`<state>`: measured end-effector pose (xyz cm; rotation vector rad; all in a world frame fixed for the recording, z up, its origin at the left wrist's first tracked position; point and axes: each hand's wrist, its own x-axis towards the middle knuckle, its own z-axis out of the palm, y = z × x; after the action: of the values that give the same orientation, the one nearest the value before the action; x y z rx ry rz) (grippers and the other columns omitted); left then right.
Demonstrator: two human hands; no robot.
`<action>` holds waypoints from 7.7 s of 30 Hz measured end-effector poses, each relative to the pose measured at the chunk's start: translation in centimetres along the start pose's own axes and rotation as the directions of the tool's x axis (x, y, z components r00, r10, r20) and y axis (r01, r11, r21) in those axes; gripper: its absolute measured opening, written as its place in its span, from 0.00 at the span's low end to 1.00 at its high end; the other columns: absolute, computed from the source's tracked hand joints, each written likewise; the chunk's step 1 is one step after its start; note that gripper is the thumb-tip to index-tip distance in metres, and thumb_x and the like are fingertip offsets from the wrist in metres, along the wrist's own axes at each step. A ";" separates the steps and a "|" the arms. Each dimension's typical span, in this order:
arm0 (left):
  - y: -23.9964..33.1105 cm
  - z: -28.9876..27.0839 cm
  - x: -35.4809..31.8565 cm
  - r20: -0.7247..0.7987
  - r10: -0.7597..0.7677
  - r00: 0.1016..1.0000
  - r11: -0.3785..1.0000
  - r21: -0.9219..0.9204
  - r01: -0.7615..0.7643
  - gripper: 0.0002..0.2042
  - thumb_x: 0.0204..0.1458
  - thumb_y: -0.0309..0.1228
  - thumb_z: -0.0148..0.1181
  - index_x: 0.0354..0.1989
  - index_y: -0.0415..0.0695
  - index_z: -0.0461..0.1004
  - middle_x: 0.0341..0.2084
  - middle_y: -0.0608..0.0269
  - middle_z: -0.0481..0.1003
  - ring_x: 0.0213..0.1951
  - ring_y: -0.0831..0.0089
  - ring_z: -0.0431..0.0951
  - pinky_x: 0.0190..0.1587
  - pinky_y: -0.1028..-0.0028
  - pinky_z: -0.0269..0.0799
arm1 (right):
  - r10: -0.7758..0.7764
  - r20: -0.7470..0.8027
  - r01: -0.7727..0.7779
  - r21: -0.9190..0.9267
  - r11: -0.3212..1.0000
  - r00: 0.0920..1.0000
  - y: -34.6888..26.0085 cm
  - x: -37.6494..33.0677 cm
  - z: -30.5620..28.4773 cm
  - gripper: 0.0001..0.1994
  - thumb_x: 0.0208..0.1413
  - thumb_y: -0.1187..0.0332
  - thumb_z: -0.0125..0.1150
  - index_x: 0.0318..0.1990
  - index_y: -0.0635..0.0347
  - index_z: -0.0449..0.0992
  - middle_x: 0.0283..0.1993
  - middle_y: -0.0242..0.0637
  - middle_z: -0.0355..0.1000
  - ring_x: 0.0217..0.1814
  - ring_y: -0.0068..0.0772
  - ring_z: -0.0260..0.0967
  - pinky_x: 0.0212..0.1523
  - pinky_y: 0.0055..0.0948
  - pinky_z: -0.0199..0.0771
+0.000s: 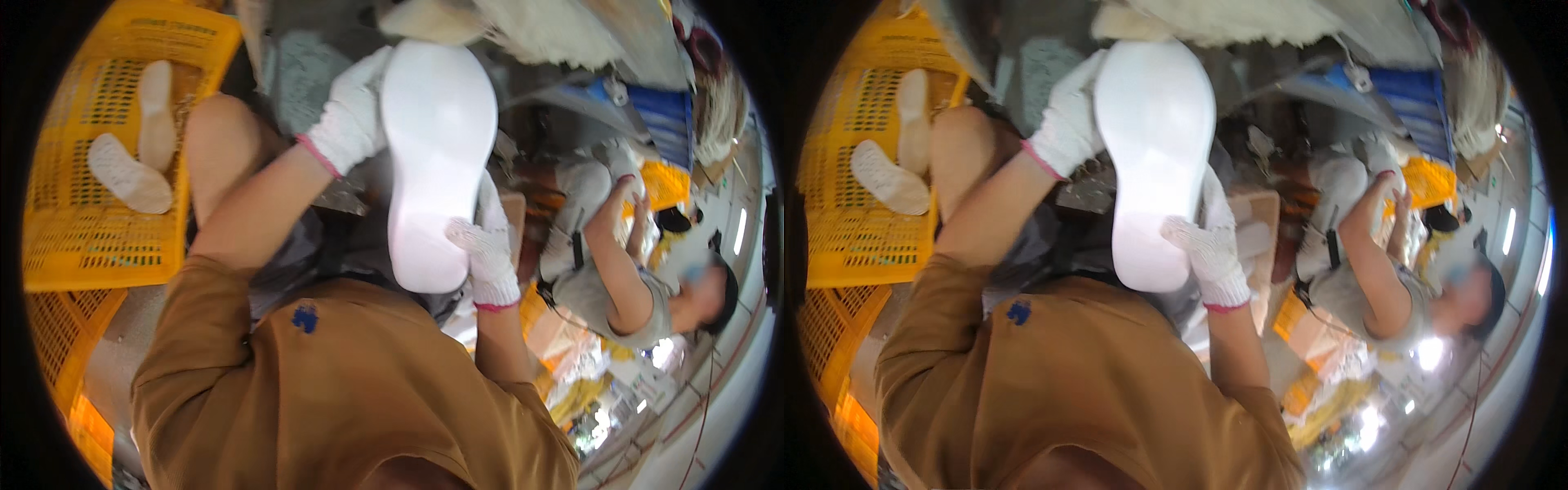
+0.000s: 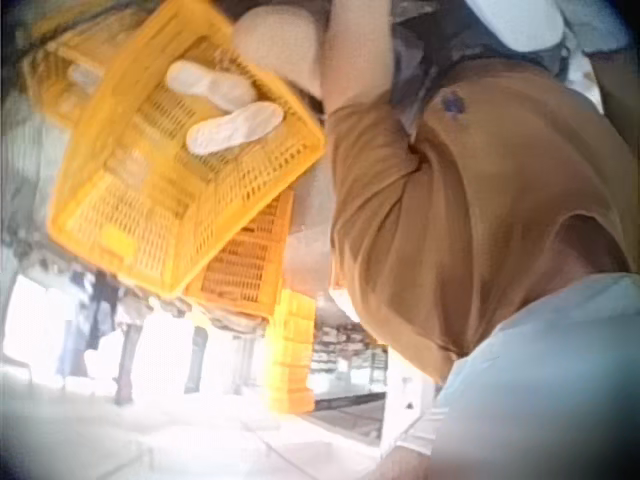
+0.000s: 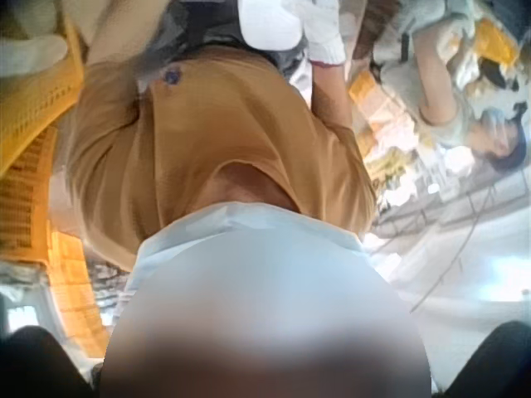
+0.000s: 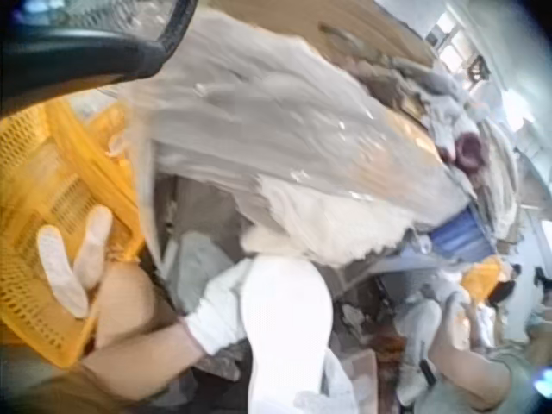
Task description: The person scrubs white shoe insoles with a cloth against a rotating brush machine, then places them into a yellow basket. The person repeats this process for multiple insoles and later transfers them into a larger container.
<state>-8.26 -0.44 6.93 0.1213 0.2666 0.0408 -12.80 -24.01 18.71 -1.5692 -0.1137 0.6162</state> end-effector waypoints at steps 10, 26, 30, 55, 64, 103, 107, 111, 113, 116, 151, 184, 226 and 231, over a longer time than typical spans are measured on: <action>13.0 -1.2 -15.2 0.385 0.630 0.675 -0.360 0.914 -0.186 0.14 0.64 0.39 0.65 0.47 0.39 0.83 0.42 0.53 0.85 0.45 0.63 0.85 0.51 0.67 0.80 | 0.180 -0.462 -0.388 -0.407 0.827 0.868 4.9 -11.1 -17.6 0.33 0.56 0.74 0.68 0.70 0.72 0.66 0.64 0.43 0.72 0.65 0.33 0.70 0.66 0.31 0.70; 38.9 -27.5 -20.3 -0.438 0.804 0.403 -0.155 0.500 0.852 0.29 0.53 0.56 0.60 0.50 0.43 0.85 0.47 0.39 0.83 0.53 0.52 0.84 0.55 0.60 0.77 | -0.164 -0.219 -0.152 -0.926 0.345 0.962 5.6 -6.9 -13.1 0.22 0.66 0.68 0.61 0.63 0.72 0.75 0.63 0.51 0.76 0.62 0.44 0.75 0.65 0.36 0.70; 32.1 -14.3 -23.9 -0.425 0.839 0.340 0.544 0.656 -0.524 0.24 0.68 0.41 0.59 0.66 0.36 0.70 0.58 0.50 0.78 0.59 0.58 0.78 0.61 0.58 0.76 | -0.282 0.142 0.248 -0.888 0.388 0.949 2.5 -1.5 2.4 0.22 0.57 0.71 0.69 0.60 0.65 0.79 0.63 0.53 0.75 0.66 0.52 0.72 0.70 0.43 0.68; -6.4 5.5 0.6 -0.017 -0.035 0.999 0.984 0.176 0.038 0.16 0.70 0.36 0.50 0.56 0.39 0.76 0.47 0.56 0.82 0.49 0.64 0.83 0.57 0.67 0.79 | -0.684 0.173 0.221 -0.975 -0.017 0.708 -3.6 -3.4 1.6 0.19 0.62 0.81 0.57 0.60 0.67 0.79 0.63 0.59 0.74 0.65 0.59 0.72 0.68 0.50 0.70; 6.3 -1.0 1.4 -0.226 0.285 0.932 -0.150 0.949 0.276 0.36 0.61 0.47 0.65 0.71 0.34 0.64 0.62 0.46 0.73 0.61 0.62 0.76 0.65 0.63 0.70 | -0.559 -0.133 0.401 -0.565 0.721 0.818 -2.2 14.8 0.6 0.08 0.58 0.67 0.62 0.37 0.63 0.82 0.37 0.51 0.79 0.41 0.55 0.78 0.43 0.49 0.78; 0.5 2.5 -4.2 -0.310 -0.023 0.951 0.165 0.937 0.309 0.25 0.62 0.40 0.68 0.61 0.34 0.75 0.47 0.58 0.82 0.45 0.73 0.80 0.51 0.69 0.78 | -0.277 -0.205 0.137 -0.515 0.846 0.939 -4.0 17.6 -0.2 0.29 0.50 0.51 0.71 0.52 0.67 0.80 0.48 0.55 0.82 0.54 0.58 0.79 0.55 0.44 0.78; -3.8 3.6 1.2 -0.128 0.135 0.983 0.601 0.799 0.022 0.26 0.62 0.40 0.69 0.60 0.32 0.75 0.50 0.57 0.82 0.47 0.70 0.83 0.50 0.72 0.80 | -0.291 0.125 0.292 -0.701 0.651 0.949 -5.2 8.6 0.6 0.35 0.47 0.58 0.72 0.64 0.60 0.73 0.62 0.51 0.73 0.67 0.56 0.69 0.67 0.51 0.63; -2.9 4.1 2.8 -0.182 0.034 0.983 0.668 0.736 0.114 0.25 0.61 0.41 0.68 0.63 0.40 0.75 0.58 0.51 0.78 0.59 0.61 0.78 0.62 0.60 0.75 | -0.283 0.440 0.290 -0.847 -0.444 0.852 -3.7 4.1 -0.7 0.33 0.48 0.65 0.68 0.67 0.43 0.75 0.67 0.36 0.70 0.76 0.59 0.58 0.75 0.71 0.46; -2.1 4.2 1.0 -0.184 -0.217 0.958 0.762 0.581 0.285 0.25 0.65 0.43 0.61 0.64 0.38 0.74 0.61 0.48 0.76 0.62 0.56 0.76 0.68 0.56 0.70 | -0.475 0.505 0.389 -0.862 -0.325 0.721 -3.0 5.1 -1.3 0.26 0.50 0.67 0.66 0.61 0.46 0.78 0.60 0.34 0.76 0.60 0.45 0.73 0.65 0.55 0.68; -1.4 4.0 -2.8 0.062 -0.238 0.969 0.969 -0.056 0.241 0.28 0.67 0.56 0.54 0.59 0.43 0.76 0.53 0.54 0.80 0.55 0.58 0.79 0.61 0.58 0.76 | -0.204 0.369 0.384 -0.923 0.033 0.906 -2.5 2.3 3.9 0.26 0.49 0.69 0.66 0.60 0.54 0.78 0.57 0.39 0.77 0.49 0.42 0.79 0.49 0.34 0.81; 2.8 3.4 2.6 -0.021 0.009 1.000 1.000 0.000 -0.009 0.31 0.64 0.65 0.46 0.48 0.46 0.78 0.38 0.56 0.81 0.41 0.52 0.82 0.49 0.55 0.79 | -0.009 0.331 0.121 -0.321 0.939 0.943 -2.5 8.1 9.1 0.24 0.58 0.66 0.69 0.61 0.64 0.74 0.51 0.46 0.78 0.54 0.40 0.77 0.55 0.33 0.77; 1.4 -5.0 6.3 0.186 0.231 0.955 0.672 0.679 -0.295 0.25 0.70 0.47 0.34 0.57 0.42 0.73 0.48 0.49 0.80 0.48 0.53 0.80 0.55 0.54 0.77 | -0.394 0.392 0.518 -0.802 0.295 0.831 -5.5 6.0 10.1 0.29 0.47 0.67 0.73 0.59 0.64 0.77 0.50 0.54 0.78 0.54 0.53 0.76 0.55 0.44 0.75; -2.7 2.4 -6.9 -0.072 0.022 0.997 0.979 0.205 -0.007 0.26 0.70 0.48 0.53 0.66 0.40 0.72 0.57 0.53 0.79 0.59 0.60 0.78 0.66 0.61 0.72 | 0.206 -0.006 -0.204 -0.152 0.967 0.979 1.2 -1.4 0.2 0.27 0.57 0.65 0.74 0.63 0.66 0.74 0.56 0.39 0.78 0.58 0.29 0.74 0.60 0.31 0.74; 0.1 4.4 -5.3 0.036 0.000 0.999 1.000 -0.028 0.001 0.26 0.69 0.48 0.53 0.65 0.40 0.73 0.58 0.51 0.78 0.60 0.58 0.77 0.67 0.62 0.71 | 0.123 0.021 -0.123 0.004 0.992 0.992 0.0 1.5 2.4 0.33 0.58 0.72 0.70 0.70 0.67 0.66 0.60 0.41 0.76 0.58 0.29 0.74 0.59 0.30 0.75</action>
<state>-12.18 -1.18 12.52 0.0943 0.2303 0.0414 -12.57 -21.21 18.28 -1.5731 -0.0309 0.7291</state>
